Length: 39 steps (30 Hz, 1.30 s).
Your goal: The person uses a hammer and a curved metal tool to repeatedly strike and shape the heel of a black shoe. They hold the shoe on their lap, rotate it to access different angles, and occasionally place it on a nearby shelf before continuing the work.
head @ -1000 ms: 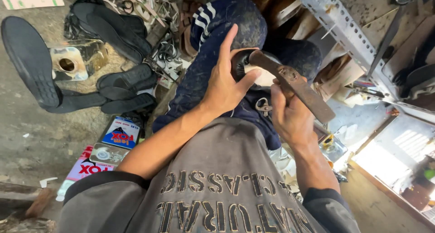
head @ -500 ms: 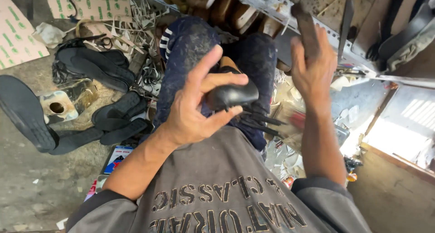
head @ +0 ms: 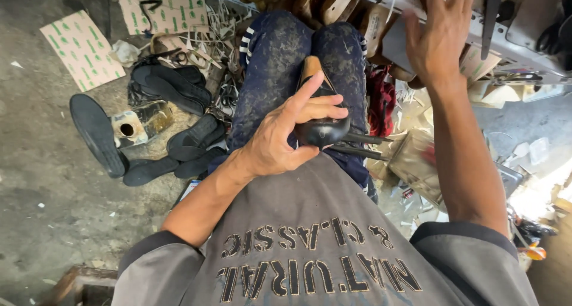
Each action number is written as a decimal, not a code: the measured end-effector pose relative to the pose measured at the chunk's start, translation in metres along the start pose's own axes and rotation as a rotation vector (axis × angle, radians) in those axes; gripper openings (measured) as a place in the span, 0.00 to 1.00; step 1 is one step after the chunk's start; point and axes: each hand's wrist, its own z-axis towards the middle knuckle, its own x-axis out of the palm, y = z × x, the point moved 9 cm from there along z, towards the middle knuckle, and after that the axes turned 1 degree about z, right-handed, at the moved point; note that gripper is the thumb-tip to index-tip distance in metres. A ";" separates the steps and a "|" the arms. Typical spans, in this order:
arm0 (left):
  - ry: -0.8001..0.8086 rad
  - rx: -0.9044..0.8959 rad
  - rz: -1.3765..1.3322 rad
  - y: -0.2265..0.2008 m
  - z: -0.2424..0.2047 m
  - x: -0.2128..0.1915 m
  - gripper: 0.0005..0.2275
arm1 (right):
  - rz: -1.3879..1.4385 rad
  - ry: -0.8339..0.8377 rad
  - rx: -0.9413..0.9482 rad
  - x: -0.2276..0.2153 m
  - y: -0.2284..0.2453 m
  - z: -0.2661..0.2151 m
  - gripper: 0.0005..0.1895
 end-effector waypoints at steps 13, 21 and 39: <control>-0.045 -0.053 0.140 -0.014 0.027 -0.011 0.33 | 0.196 0.456 0.230 0.020 0.099 -0.219 0.14; -0.065 -0.190 0.038 0.025 0.079 -0.009 0.21 | 1.740 0.614 0.624 0.011 0.134 -0.207 0.49; 0.129 -0.183 -0.130 0.033 0.091 -0.006 0.25 | 1.445 0.514 0.753 -0.022 0.126 -0.158 0.09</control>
